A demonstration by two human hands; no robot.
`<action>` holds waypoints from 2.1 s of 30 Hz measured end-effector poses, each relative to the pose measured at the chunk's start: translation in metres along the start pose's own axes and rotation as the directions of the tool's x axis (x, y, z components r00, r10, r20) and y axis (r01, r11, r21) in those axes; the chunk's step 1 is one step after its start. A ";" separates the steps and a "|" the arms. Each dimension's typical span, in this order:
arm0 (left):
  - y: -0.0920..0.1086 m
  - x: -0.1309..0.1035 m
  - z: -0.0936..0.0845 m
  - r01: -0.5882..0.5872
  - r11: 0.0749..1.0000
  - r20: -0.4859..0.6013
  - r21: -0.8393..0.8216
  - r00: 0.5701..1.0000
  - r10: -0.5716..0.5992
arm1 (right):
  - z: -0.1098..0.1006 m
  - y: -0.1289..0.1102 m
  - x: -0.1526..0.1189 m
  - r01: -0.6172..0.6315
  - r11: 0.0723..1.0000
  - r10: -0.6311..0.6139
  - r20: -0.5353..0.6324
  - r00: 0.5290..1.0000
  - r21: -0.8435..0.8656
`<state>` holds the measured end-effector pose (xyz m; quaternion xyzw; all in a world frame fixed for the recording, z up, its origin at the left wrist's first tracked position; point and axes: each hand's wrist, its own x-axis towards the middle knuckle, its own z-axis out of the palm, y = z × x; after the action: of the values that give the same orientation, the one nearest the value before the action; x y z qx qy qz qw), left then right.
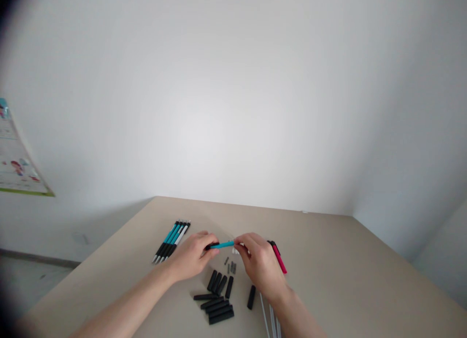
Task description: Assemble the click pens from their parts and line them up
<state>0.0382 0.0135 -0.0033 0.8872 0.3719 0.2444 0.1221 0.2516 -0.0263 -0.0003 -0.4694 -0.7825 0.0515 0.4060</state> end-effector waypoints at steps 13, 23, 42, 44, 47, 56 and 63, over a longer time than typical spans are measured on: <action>0.003 0.001 0.001 -0.047 0.999 0.041 0.014 0.998 0.046 | -0.001 -0.007 0.001 0.122 0.992 -0.121 -0.084 0.989 0.014; 0.008 0.002 0.001 -0.040 0.997 0.041 -0.062 0.998 0.042 | 0.001 -0.015 0.001 0.081 0.980 -0.078 -0.021 0.997 0.183; 0.000 0.001 0.002 -0.077 0.990 -0.097 -0.122 0.993 0.066 | -0.028 0.009 0.002 -0.310 0.818 0.454 0.212 0.865 -0.485; 0.001 0.001 0.001 -0.074 0.991 -0.100 -0.109 0.993 0.064 | -0.032 0.006 0.000 -0.266 0.807 0.445 0.245 0.862 -0.527; 0.001 0.002 0.001 -0.072 0.991 -0.117 -0.117 0.991 0.058 | -0.032 0.000 -0.003 -0.212 0.810 0.431 0.309 0.847 -0.547; -0.003 0.002 0.003 -0.097 0.972 -0.112 -0.213 0.991 0.075 | -0.028 0.000 -0.008 -0.173 0.802 0.436 0.362 0.824 -0.571; 0.003 -0.001 -0.002 -0.135 0.941 -0.049 -0.310 0.991 0.126 | -0.025 0.000 -0.008 -0.176 0.807 0.433 0.363 0.825 -0.564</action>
<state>0.0384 0.0111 -0.0010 0.8758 0.2705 0.3202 0.2394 0.2705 -0.0402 0.0116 -0.6548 -0.7538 0.0240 0.0493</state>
